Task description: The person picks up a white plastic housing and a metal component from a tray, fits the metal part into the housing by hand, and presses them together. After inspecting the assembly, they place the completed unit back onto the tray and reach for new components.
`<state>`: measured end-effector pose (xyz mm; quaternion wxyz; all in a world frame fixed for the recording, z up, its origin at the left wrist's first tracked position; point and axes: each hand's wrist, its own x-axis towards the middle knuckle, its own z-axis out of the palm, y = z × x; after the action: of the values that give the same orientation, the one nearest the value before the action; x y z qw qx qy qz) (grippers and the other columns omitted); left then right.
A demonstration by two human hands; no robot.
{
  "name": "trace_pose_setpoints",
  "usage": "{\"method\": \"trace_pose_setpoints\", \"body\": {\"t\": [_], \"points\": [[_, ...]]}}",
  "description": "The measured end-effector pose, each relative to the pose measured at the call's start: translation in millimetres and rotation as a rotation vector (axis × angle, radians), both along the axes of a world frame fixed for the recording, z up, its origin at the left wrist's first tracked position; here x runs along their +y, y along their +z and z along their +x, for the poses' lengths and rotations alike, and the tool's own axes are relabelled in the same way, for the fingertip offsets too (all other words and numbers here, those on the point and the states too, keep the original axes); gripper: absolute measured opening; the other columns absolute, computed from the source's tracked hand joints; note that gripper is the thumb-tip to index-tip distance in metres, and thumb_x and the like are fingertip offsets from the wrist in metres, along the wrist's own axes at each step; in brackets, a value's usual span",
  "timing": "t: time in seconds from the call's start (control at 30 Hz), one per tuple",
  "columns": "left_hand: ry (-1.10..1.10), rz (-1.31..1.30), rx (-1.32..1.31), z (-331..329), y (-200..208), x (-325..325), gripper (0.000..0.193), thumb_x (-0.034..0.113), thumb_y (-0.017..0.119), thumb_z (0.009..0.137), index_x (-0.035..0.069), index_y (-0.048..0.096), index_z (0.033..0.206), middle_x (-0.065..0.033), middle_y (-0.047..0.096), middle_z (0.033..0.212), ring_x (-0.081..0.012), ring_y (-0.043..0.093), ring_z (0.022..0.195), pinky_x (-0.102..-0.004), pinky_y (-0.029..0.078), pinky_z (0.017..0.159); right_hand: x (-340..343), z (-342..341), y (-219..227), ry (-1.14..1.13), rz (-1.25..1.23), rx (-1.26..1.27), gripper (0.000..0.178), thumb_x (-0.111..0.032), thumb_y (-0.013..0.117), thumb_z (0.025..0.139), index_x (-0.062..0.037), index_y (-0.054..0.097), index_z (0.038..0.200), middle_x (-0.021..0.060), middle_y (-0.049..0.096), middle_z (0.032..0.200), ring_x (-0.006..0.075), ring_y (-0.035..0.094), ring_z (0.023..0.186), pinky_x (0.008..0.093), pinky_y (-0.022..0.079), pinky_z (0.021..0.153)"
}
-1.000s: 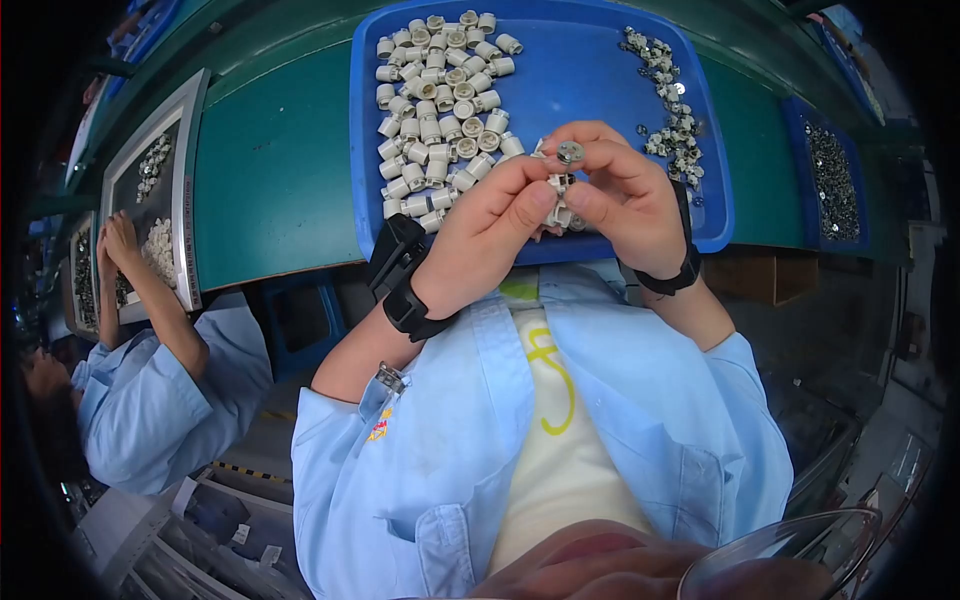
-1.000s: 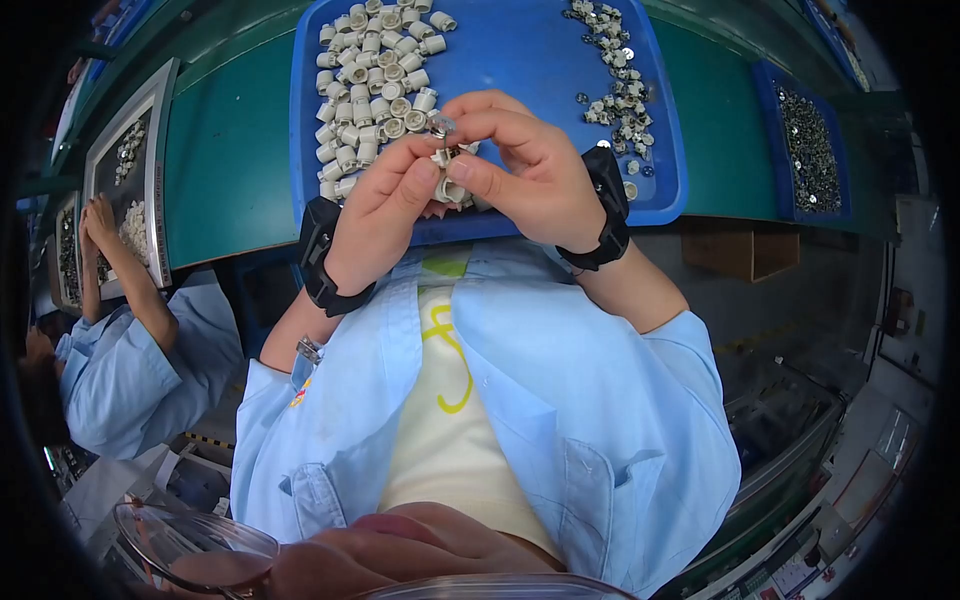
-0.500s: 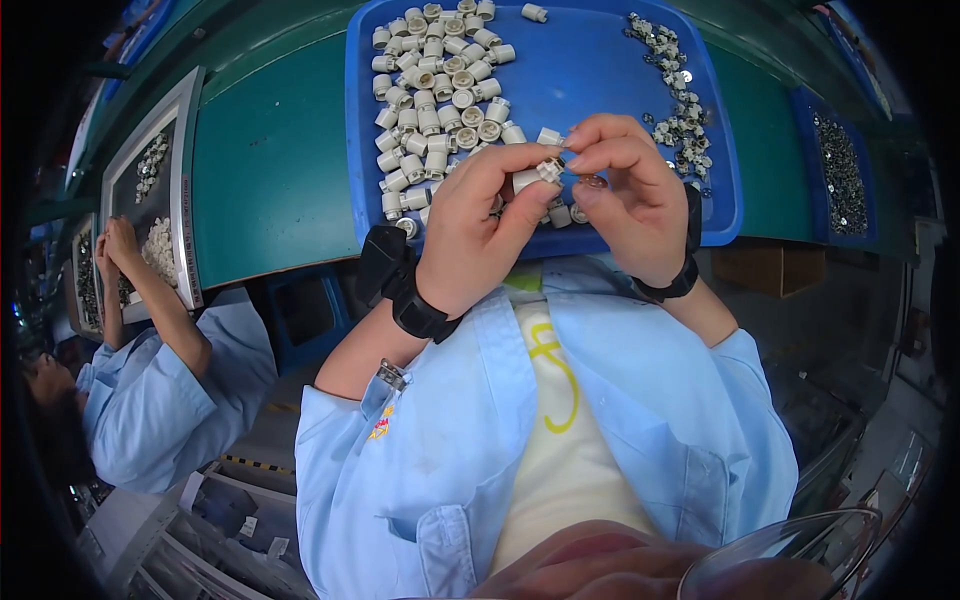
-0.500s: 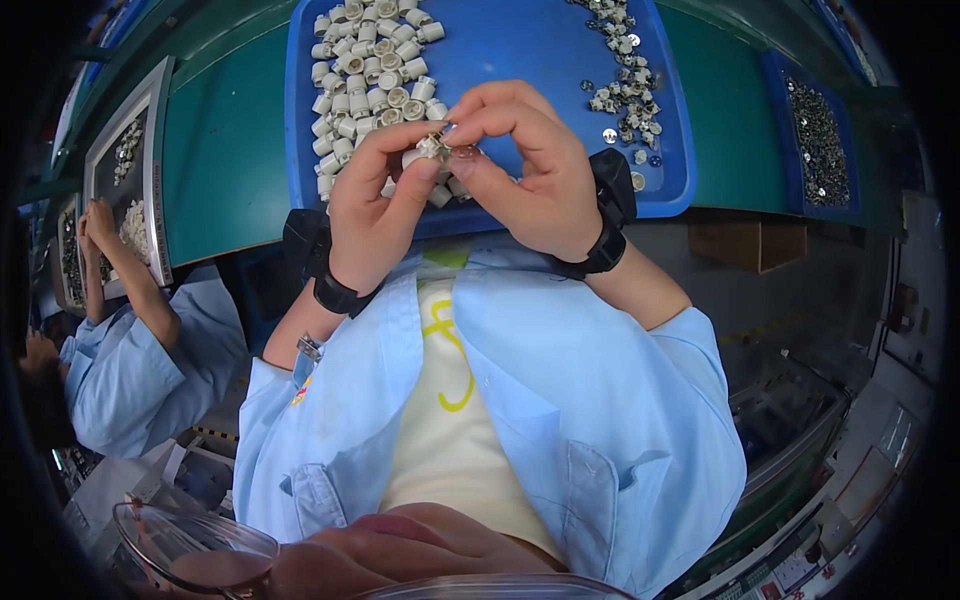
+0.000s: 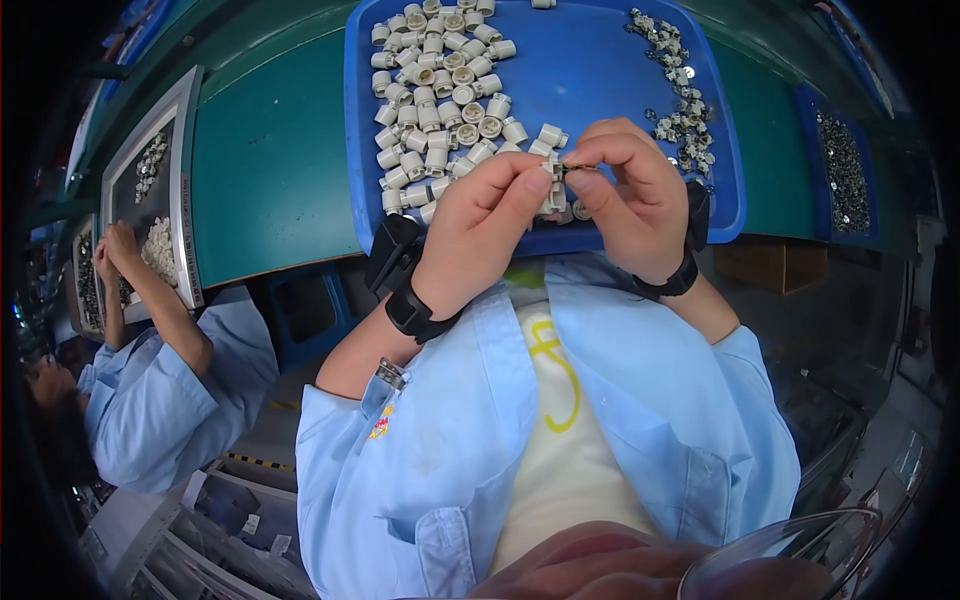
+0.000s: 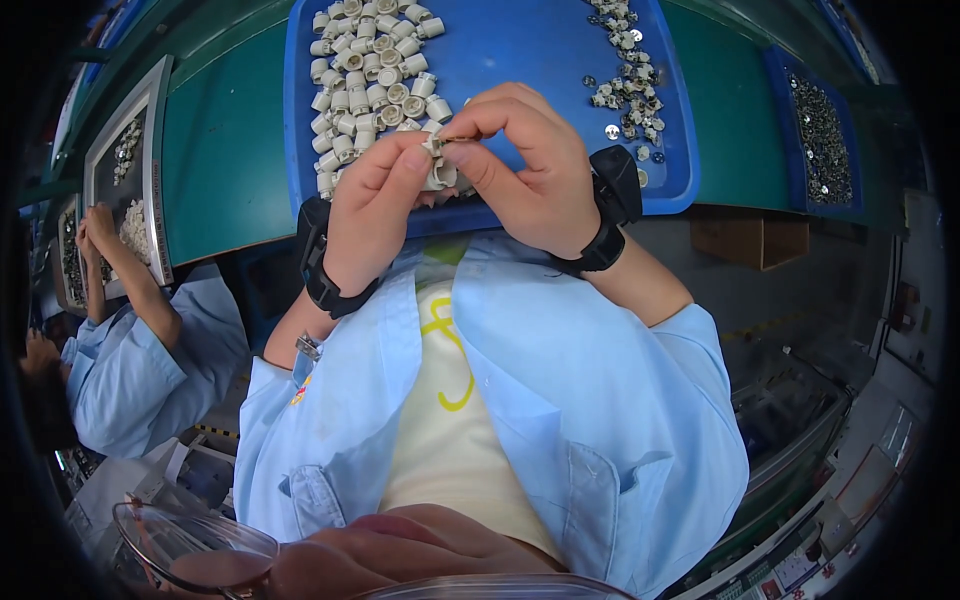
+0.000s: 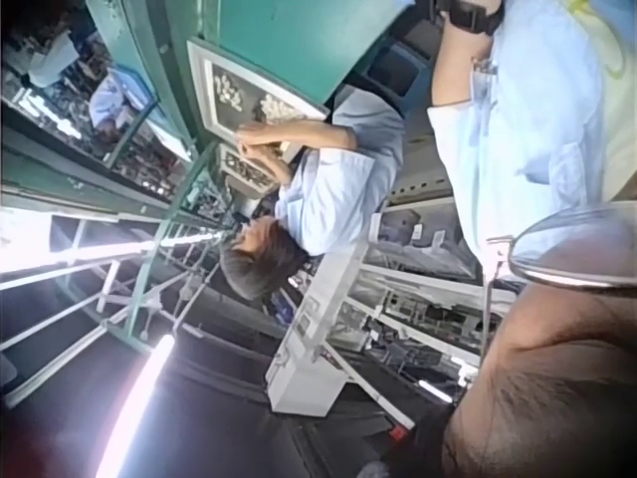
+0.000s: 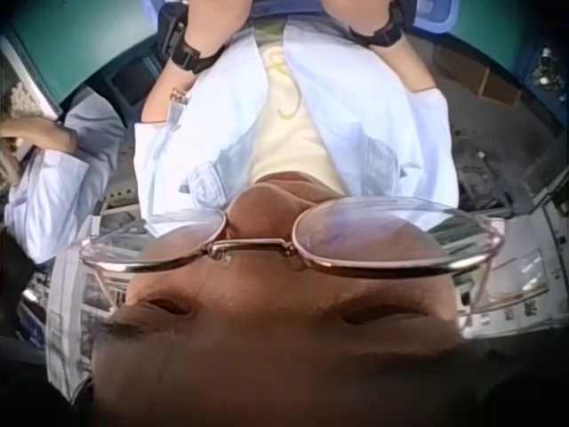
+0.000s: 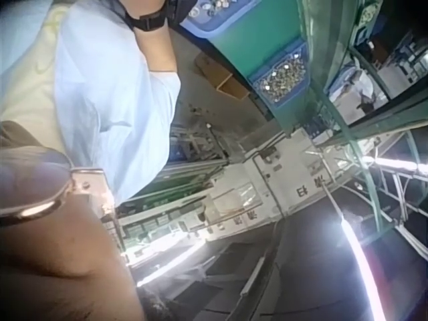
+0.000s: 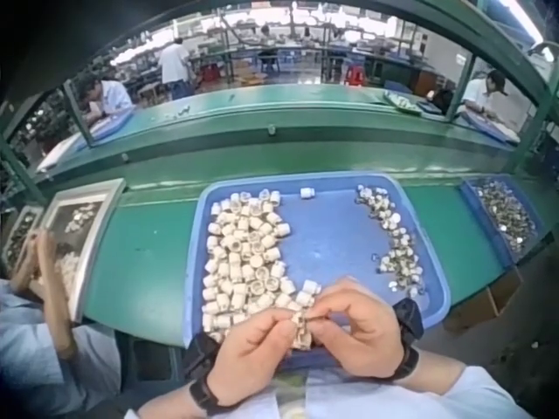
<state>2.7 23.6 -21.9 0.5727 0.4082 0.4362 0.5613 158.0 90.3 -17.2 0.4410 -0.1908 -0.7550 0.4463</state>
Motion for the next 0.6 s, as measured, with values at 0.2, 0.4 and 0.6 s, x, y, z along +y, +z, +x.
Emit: {"method": "trace_pose_setpoints", "body": {"t": [0.2, 0.4, 0.6], "points": [[-0.013, -0.034, -0.031, -0.4, 2.6, -0.7, 0.020, 0.021, 0.052, 0.091, 0.002, 0.056, 0.098, 0.0041, 0.052, 0.078, -0.0018, 0.045, 0.068, -0.0164, 0.038, 0.059, -5.5, -2.9, 0.6, 0.010, -0.192, 0.054, 0.010, 0.000, 0.059, 0.080, 0.0006, 0.055, 0.089, 0.0079, 0.052, 0.090, 0.0164, 0.048, 0.084, 0.0261, 0.039, 0.076], [0.057, 0.019, -0.091, -1.8, -0.1, -1.8, 0.020, 0.020, 0.053, 0.090, 0.002, 0.056, 0.100, 0.0038, 0.053, 0.078, -0.0025, 0.047, 0.070, -0.0165, 0.040, 0.062, -6.5, -3.4, -4.8, 0.028, -0.051, 0.052, 0.010, -0.001, 0.059, 0.080, 0.0006, 0.055, 0.089, 0.0073, 0.053, 0.088, 0.0168, 0.048, 0.084, 0.0270, 0.039, 0.076], [0.099, 0.098, -0.028, 3.0, 4.1, -1.1, 0.018, 0.016, 0.055, 0.088, 0.001, 0.059, 0.098, 0.0032, 0.055, 0.079, -0.0031, 0.047, 0.070, -0.0174, 0.040, 0.061, -9.4, -5.2, -5.3, 0.045, -0.069, 0.088, 0.011, 0.000, 0.060, 0.079, 0.0006, 0.056, 0.089, 0.0073, 0.054, 0.087, 0.0177, 0.048, 0.084, 0.0272, 0.039, 0.076]]}}
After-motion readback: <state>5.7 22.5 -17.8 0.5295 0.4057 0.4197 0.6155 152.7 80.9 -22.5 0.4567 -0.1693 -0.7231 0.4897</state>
